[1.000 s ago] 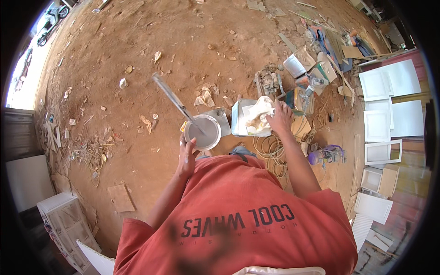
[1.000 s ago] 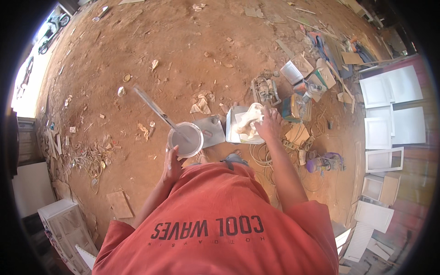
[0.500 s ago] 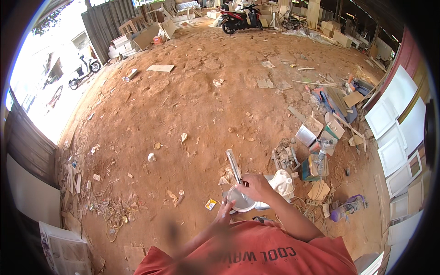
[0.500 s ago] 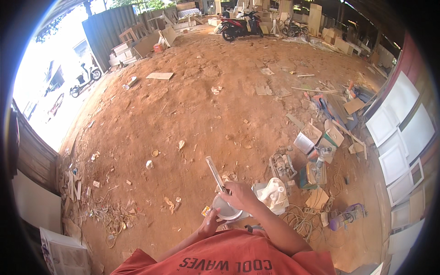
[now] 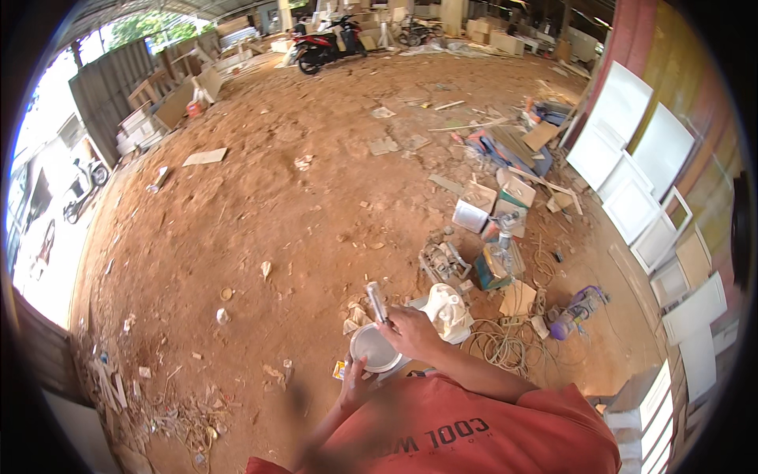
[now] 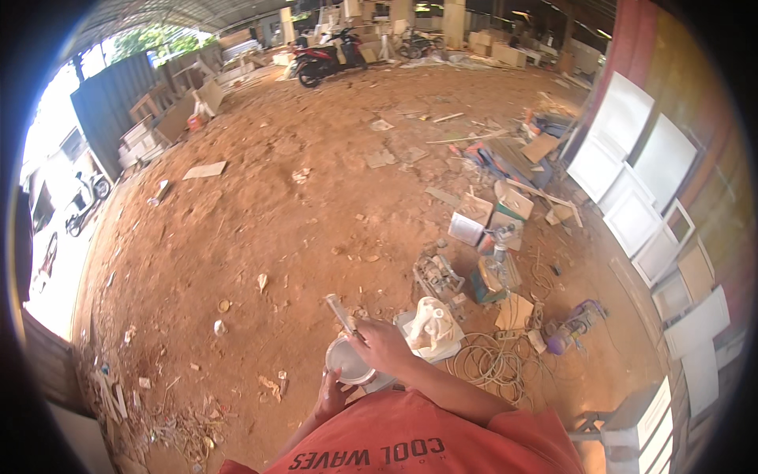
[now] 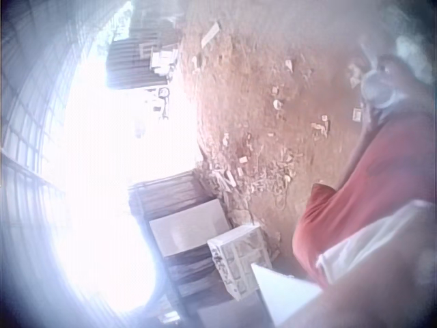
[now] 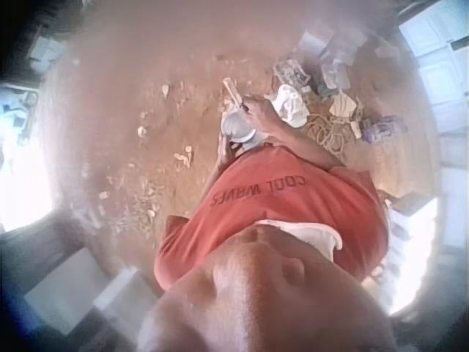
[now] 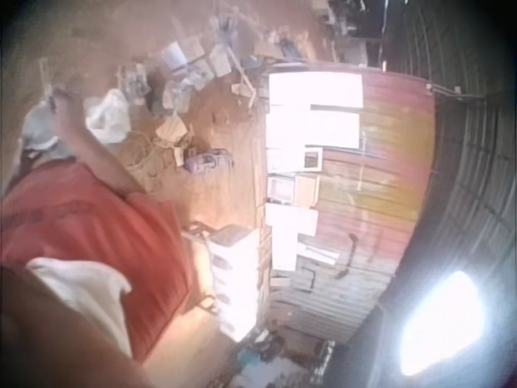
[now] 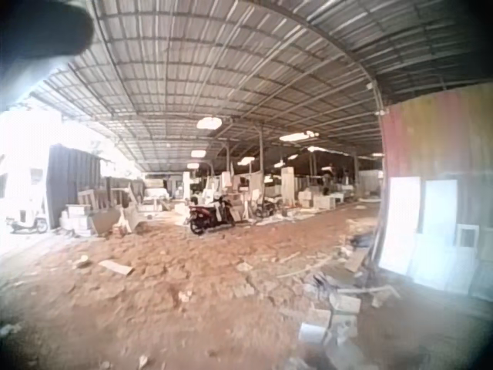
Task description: The person mixes paint by pouring white liquid from a small can into a larger container and then stirring it with a wooden stick.
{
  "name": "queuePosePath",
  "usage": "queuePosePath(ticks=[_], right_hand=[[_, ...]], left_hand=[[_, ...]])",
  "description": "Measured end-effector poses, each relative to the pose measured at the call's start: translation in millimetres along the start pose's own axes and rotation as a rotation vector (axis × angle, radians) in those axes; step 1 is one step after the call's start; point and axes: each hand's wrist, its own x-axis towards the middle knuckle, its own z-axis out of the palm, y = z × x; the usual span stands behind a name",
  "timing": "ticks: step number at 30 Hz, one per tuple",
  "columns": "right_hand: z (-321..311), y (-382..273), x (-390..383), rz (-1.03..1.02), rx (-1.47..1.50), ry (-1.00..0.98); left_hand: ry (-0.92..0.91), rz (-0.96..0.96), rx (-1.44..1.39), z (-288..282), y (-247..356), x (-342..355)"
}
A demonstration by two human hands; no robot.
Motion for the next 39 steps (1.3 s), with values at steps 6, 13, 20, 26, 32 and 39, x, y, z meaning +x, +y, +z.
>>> queuePosePath(ticks=[6,13,20,26,32,39], right_hand=[[18.6,-0.5,-13.8,-0.03,0.176,-0.01],[9.7,2.2,-14.6,-0.06,-0.004,0.131],[3.4,-5.4,-23.5,0.067,0.025,-0.076],[19.2,4.5,-17.2,-0.032,0.038,0.109],[3.3,-9.9,-18.0,0.067,-0.034,-0.005],[22.4,-3.7,-19.2,-0.003,0.09,-0.019]], left_hand=[[-0.14,-0.044,-0.063,-11.1,-13.5,11.0],[-0.086,0.001,-0.001,11.2,-0.3,-4.6],[-0.108,-0.017,-0.036,10.6,9.2,-6.5],[-0.008,-0.023,-0.066,15.5,4.7,-2.6],[-0.02,0.006,-0.074,14.8,17.7,-15.4],[-0.04,0.011,-0.091,9.2,8.5,-12.0]])
